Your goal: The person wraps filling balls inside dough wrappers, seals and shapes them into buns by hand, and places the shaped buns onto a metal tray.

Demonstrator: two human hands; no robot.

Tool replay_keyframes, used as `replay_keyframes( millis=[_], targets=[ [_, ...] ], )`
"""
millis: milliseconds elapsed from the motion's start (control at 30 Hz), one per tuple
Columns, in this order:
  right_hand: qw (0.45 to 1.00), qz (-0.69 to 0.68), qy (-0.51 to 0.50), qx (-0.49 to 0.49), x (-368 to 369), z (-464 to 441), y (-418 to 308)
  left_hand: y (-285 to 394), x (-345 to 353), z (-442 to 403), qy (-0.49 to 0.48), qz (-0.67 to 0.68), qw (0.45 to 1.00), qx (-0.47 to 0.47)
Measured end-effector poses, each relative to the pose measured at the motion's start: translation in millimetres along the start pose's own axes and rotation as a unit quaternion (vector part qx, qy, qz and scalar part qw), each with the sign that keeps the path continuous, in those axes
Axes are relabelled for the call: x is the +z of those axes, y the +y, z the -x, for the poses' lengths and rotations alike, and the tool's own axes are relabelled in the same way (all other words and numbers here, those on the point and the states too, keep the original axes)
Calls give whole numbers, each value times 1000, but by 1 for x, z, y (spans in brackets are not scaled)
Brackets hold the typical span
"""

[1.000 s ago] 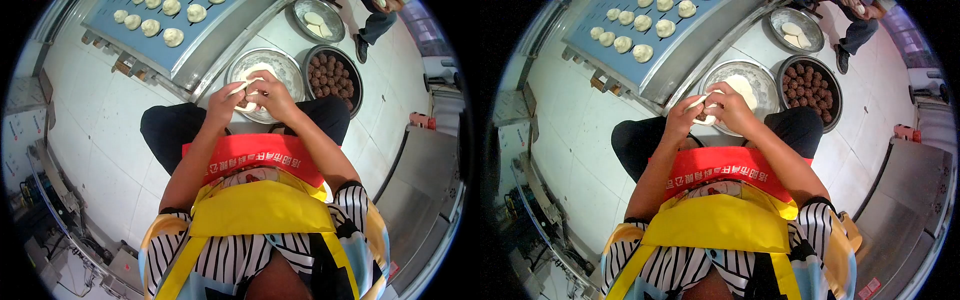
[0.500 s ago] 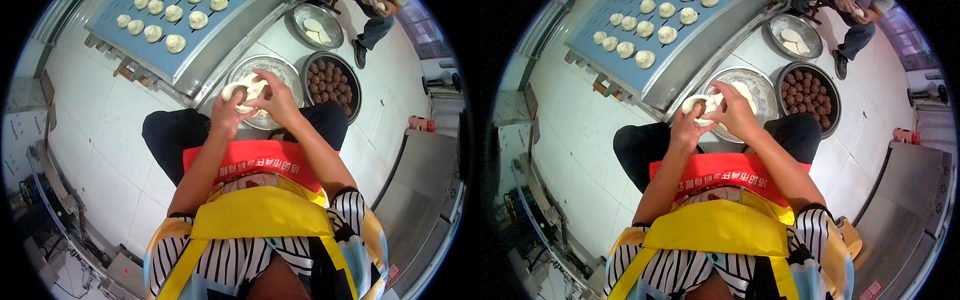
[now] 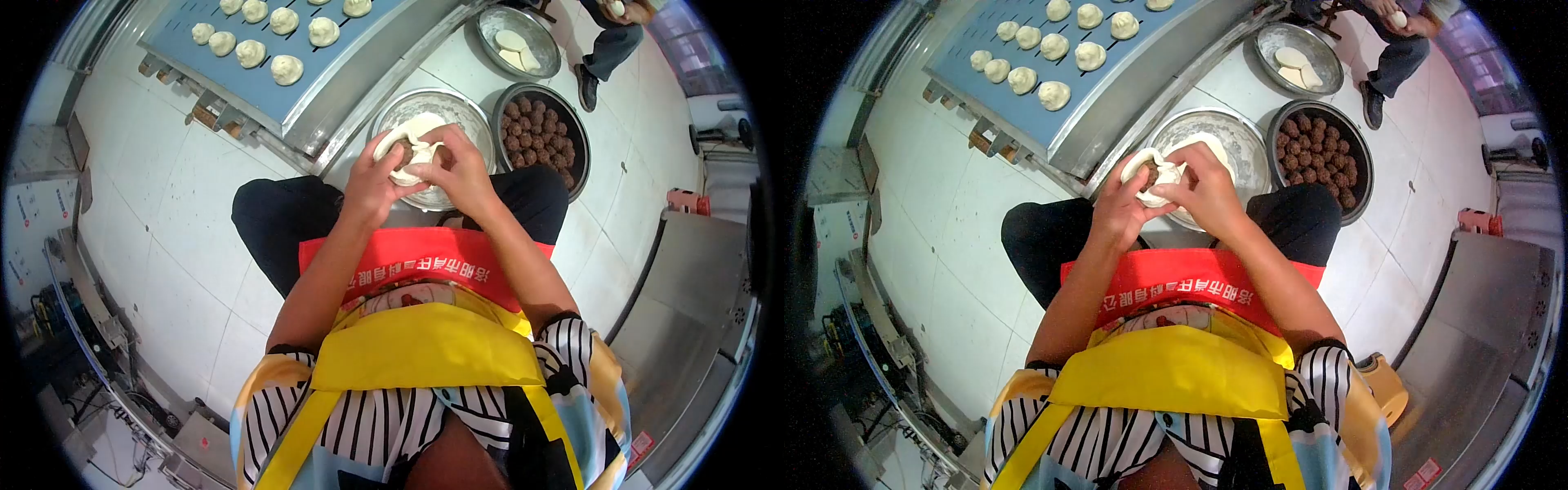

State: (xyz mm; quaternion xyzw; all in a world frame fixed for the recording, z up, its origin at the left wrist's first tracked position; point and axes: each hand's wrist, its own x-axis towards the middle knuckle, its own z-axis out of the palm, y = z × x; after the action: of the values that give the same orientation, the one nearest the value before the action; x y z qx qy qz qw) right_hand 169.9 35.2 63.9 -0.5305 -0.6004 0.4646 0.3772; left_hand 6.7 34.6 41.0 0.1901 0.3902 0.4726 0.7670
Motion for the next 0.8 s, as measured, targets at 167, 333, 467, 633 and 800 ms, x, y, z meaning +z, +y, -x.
replay_keyframes(
  millis=[167, 333, 467, 633, 800],
  targets=[
    [971, 133, -21, -198, -8, -10, 12, 6, 2, 0, 8, -62, 997, -35],
    [990, 2, -36, -135, -2, -11, 20, 8, -7, 0, -41, -142, 988, -37],
    [971, 146, -20, -185, -2, -8, 18, 10, -3, 0, -10, -155, 984, -86],
    [994, 85, -23, -69, -4, -13, 16, -14, -6, -2, 23, -91, 996, -14],
    [980, 97, -70, -159, -3, -11, 21, -38, -37, -16, -5, -300, 949, 96]
  ],
)
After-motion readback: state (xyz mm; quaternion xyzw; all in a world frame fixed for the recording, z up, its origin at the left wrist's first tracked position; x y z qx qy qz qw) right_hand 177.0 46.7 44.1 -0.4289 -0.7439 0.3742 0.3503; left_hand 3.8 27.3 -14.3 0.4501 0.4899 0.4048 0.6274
